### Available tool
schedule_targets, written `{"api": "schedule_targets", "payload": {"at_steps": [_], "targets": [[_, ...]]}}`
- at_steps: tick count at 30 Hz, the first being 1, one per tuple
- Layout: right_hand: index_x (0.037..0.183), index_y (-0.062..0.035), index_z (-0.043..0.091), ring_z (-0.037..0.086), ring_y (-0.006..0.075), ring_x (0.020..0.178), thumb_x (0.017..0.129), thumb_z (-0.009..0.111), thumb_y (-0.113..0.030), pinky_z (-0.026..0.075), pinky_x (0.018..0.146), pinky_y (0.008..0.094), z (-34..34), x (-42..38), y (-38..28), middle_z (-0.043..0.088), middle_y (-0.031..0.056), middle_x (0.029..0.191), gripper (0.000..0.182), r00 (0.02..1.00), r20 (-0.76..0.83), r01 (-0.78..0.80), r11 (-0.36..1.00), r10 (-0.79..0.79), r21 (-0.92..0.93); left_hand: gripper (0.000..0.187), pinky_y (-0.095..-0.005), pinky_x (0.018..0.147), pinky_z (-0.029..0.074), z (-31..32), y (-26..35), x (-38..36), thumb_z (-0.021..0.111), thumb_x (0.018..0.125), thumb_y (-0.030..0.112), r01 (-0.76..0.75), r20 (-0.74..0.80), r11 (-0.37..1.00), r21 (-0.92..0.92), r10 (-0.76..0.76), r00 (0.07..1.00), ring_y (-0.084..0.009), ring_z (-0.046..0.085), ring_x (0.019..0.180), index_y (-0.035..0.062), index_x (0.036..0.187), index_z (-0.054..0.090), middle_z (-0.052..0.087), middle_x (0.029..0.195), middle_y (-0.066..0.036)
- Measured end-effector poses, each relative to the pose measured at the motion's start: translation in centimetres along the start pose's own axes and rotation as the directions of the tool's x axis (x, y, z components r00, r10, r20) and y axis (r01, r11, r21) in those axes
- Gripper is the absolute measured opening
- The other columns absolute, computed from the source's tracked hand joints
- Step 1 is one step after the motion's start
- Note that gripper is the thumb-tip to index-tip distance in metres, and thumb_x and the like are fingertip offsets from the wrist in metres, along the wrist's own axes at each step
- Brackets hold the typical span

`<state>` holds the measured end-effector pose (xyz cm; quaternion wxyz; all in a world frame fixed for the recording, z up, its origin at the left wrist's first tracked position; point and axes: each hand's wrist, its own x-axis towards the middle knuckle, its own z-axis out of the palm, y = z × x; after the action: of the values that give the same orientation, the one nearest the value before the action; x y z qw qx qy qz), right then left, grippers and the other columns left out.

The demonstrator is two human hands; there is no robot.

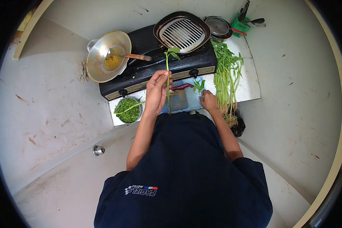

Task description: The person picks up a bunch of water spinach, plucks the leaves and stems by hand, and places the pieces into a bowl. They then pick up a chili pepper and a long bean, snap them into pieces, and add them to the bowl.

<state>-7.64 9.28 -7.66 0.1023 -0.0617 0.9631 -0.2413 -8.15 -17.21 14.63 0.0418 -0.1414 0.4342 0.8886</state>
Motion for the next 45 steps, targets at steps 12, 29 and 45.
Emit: {"api": "schedule_targets", "payload": {"at_steps": [12,29,45], "targets": [[0.095,-0.0088,0.067,0.066,0.0325,0.084,0.09,0.066,-0.016,0.043,0.08,0.0488,1.0,1.0,0.3,0.064,0.0102,0.094,0.009,0.981,-0.15,0.096,0.984,-0.119,-0.15,0.01,-0.0252,0.076,0.046,0.0,-0.1,0.0,0.061,0.103,0.013,0.005,0.014,1.0,-0.004,-0.005,1.0,-0.01,0.056,0.089,0.0051,0.109,0.064,0.064,0.104,-0.003],[0.094,-0.0057,0.065,0.067,0.0384,0.085,0.082,0.066,-0.01,0.044,0.083,0.0552,1.8,0.3,0.6,0.064,0.0143,0.096,0.012,0.999,-0.039,0.019,0.977,-0.028,-0.214,0.01,-0.0254,0.076,0.046,0.0,0.3,0.0,0.06,0.103,0.013,-0.016,-0.016,1.0,-0.002,0.016,1.0,-0.0094,0.056,0.089,0.0053,0.108,0.064,0.063,0.103,-0.002],[0.102,-0.0084,0.067,0.063,0.0301,0.095,0.085,0.071,-0.02,0.038,0.08,0.0489,2.3,2.5,-1.3,0.059,0.0113,0.102,0.021,0.975,0.005,0.22,0.953,-0.223,-0.209,0.009,-0.0248,0.075,0.046,0.5,0.2,-0.3,0.062,0.102,0.013,0.003,-0.007,1.0,0.006,-0.003,1.0,-0.0092,0.057,0.087,0.0057,0.107,0.065,0.064,0.101,-0.002]]}}
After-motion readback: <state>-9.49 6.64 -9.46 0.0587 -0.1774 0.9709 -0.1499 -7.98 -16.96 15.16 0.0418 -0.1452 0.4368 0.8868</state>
